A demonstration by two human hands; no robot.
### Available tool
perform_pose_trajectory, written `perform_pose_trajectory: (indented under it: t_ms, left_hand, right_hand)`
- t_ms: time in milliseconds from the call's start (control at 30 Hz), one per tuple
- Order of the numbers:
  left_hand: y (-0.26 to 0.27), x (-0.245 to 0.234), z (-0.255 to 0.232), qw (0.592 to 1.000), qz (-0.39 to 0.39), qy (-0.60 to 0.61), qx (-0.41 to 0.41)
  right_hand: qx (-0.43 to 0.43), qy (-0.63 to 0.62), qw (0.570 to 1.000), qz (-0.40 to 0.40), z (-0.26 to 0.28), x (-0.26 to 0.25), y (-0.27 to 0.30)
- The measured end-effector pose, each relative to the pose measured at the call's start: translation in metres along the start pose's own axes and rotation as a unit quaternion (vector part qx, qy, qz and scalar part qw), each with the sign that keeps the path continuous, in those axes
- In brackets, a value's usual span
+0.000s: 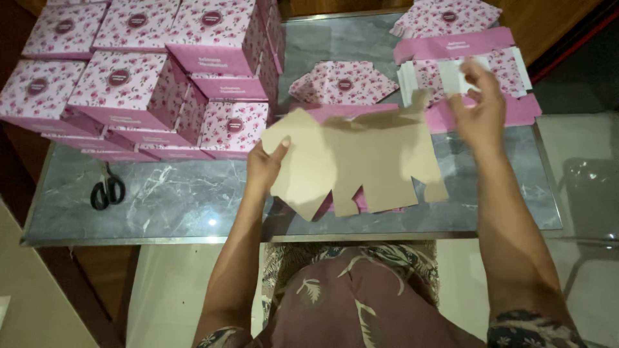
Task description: The person folds and assembles cardboard boxes by hand, pressing on the creases and tabs to secure the structure.
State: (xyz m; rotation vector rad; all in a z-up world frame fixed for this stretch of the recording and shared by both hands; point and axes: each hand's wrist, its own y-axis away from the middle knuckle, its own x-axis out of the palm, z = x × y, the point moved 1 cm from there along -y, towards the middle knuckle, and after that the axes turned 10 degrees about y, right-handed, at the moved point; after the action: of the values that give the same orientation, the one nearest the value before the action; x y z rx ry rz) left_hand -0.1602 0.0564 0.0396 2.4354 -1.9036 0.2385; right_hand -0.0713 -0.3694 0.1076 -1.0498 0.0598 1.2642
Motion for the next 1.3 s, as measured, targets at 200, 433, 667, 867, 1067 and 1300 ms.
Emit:
perform_pose_trajectory:
  t_ms: [200,433,667,867,1067,1300]
  left_hand:
    - [0.041,0.004,-0.013,0.980,-0.073,-0.172,0.070]
    - [0.048,0.018,-0.029,0.946,-0.054,-0.307,0.092]
    - [0.033,0.030,-0.017,0.880,0.045,-0.442,0.168]
    - [0.043,0.044,-0.030,0.834,0.036,-0.532,0.140]
    - [0.083,0.078,-0.002,0.775,0.167,-0.526,0.308]
    - [0.098,0.114,-0.005,0.829,0.350,-0.367,0.235]
  right_hand:
    - [-0.085,0.085,0.919,0.376,0.066,0.018,0.057]
    - [-0.133,0.173,0.875,0.432,0.076,0.011,0.117]
    - [-0.212,0.244,0.878,0.354,0.045,0.013,0.144]
    - [-0.290,0.247,0.890,0.251,0.040,0.008,0.158]
    - [-0.288,0.235,0.889,0.268,0.056,0.008,0.150]
    - [-0.231,0.174,0.896,0.337,0.079,0.008,0.127]
